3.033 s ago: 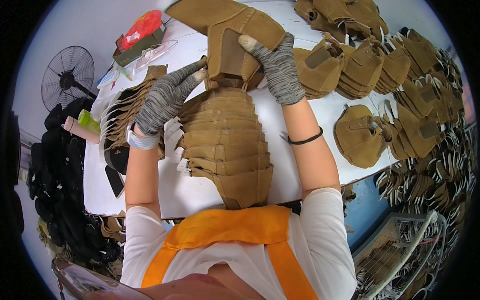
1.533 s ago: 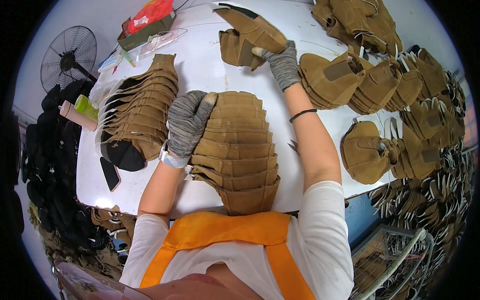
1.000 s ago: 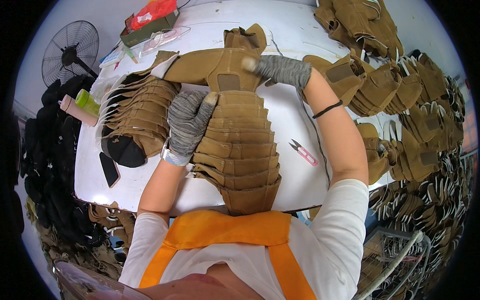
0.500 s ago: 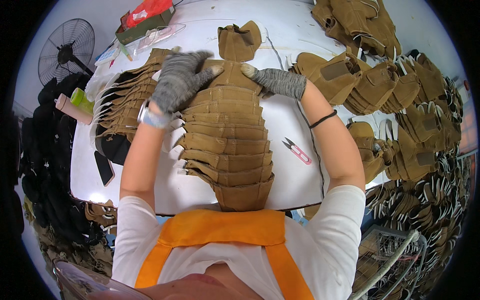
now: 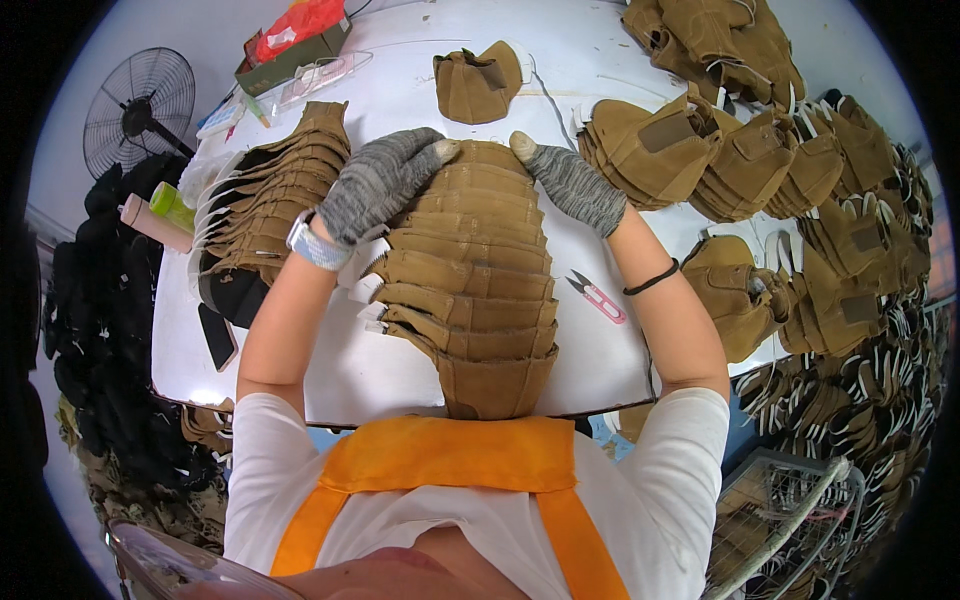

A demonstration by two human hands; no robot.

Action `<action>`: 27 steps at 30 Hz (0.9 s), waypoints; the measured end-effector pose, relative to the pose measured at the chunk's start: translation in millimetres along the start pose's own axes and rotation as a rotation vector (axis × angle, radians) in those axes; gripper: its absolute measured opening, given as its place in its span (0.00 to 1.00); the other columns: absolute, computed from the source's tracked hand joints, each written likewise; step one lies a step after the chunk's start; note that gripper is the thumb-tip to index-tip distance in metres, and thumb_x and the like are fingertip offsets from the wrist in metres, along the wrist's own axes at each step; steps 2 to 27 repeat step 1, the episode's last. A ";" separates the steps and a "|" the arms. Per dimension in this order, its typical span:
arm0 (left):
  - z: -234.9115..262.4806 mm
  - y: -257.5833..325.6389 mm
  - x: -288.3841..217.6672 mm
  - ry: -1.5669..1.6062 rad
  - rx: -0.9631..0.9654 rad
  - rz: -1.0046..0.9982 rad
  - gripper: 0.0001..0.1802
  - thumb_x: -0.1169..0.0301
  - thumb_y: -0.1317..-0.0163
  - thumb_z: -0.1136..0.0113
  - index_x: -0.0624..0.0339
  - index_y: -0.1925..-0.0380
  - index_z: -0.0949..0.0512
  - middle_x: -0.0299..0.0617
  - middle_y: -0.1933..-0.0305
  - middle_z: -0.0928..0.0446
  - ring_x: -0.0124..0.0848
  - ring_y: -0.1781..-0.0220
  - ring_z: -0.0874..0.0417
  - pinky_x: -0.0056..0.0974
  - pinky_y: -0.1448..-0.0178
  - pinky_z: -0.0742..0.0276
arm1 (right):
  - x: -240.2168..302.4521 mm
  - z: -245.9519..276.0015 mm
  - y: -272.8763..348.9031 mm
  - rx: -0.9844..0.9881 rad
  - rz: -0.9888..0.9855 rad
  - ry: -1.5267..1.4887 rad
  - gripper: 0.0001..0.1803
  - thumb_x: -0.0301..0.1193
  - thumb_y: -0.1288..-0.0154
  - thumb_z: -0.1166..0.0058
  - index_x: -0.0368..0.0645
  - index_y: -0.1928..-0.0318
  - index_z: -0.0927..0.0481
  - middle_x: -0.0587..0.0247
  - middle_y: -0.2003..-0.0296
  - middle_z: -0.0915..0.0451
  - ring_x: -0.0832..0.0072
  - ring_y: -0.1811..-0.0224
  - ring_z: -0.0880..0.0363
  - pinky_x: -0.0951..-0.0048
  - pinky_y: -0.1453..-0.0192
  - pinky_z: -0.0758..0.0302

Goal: The person picks up brown shoe uppers one at a time from a stack, uses small shears to trim excess thread from the seams and edges, and places them onto another stack on the table.

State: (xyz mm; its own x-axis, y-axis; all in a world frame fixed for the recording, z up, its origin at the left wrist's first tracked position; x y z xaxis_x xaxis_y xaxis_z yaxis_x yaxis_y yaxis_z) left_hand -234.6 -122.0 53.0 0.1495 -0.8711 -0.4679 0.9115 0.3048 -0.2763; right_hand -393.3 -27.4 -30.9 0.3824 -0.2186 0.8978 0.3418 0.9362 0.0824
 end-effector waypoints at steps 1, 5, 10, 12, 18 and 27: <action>0.8 1.3 4.4 0.031 0.041 0.122 0.28 0.46 0.31 0.55 0.56 0.45 0.26 0.52 0.49 0.22 0.44 0.51 0.20 0.44 0.40 0.29 | 7.1 -0.1 3.5 0.014 -0.008 0.005 0.42 0.65 0.34 0.62 0.37 0.43 0.23 0.56 0.49 0.22 0.70 0.43 0.29 0.69 0.33 0.37; 0.8 1.3 4.4 0.031 0.041 0.122 0.28 0.46 0.31 0.55 0.56 0.45 0.26 0.52 0.49 0.22 0.44 0.51 0.20 0.44 0.40 0.29 | 7.1 -0.1 3.5 0.014 -0.008 0.005 0.42 0.65 0.34 0.62 0.37 0.43 0.23 0.56 0.49 0.22 0.70 0.43 0.29 0.69 0.33 0.37; 0.8 1.3 4.4 0.031 0.041 0.122 0.28 0.46 0.31 0.55 0.56 0.45 0.26 0.52 0.49 0.22 0.44 0.51 0.20 0.44 0.40 0.29 | 7.1 -0.1 3.5 0.014 -0.008 0.005 0.42 0.65 0.34 0.62 0.37 0.43 0.23 0.56 0.49 0.22 0.70 0.43 0.29 0.69 0.33 0.37; 0.8 1.3 4.4 0.031 0.041 0.122 0.28 0.46 0.31 0.55 0.56 0.45 0.26 0.52 0.49 0.22 0.44 0.51 0.20 0.44 0.40 0.29 | 7.1 -0.1 3.5 0.014 -0.008 0.005 0.42 0.65 0.34 0.62 0.37 0.43 0.23 0.56 0.49 0.22 0.70 0.43 0.29 0.69 0.33 0.37; 0.8 1.3 4.4 0.031 0.041 0.122 0.28 0.46 0.31 0.55 0.56 0.45 0.26 0.52 0.49 0.22 0.44 0.51 0.20 0.44 0.40 0.29 | 7.1 -0.1 3.5 0.014 -0.008 0.005 0.42 0.65 0.34 0.62 0.37 0.43 0.23 0.56 0.49 0.22 0.70 0.43 0.29 0.69 0.33 0.37; 0.8 1.3 4.4 0.031 0.041 0.122 0.28 0.46 0.31 0.55 0.56 0.45 0.26 0.52 0.49 0.22 0.44 0.51 0.20 0.44 0.40 0.29 | 7.1 -0.1 3.5 0.014 -0.008 0.005 0.42 0.65 0.34 0.62 0.37 0.43 0.23 0.56 0.49 0.22 0.70 0.43 0.29 0.69 0.33 0.37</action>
Point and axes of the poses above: each hand's wrist, its own y-axis away from the middle knuckle, its own z-axis out of the back of the hand, x = y × z, the point moved 9 cm from there along -y, towards the middle knuckle
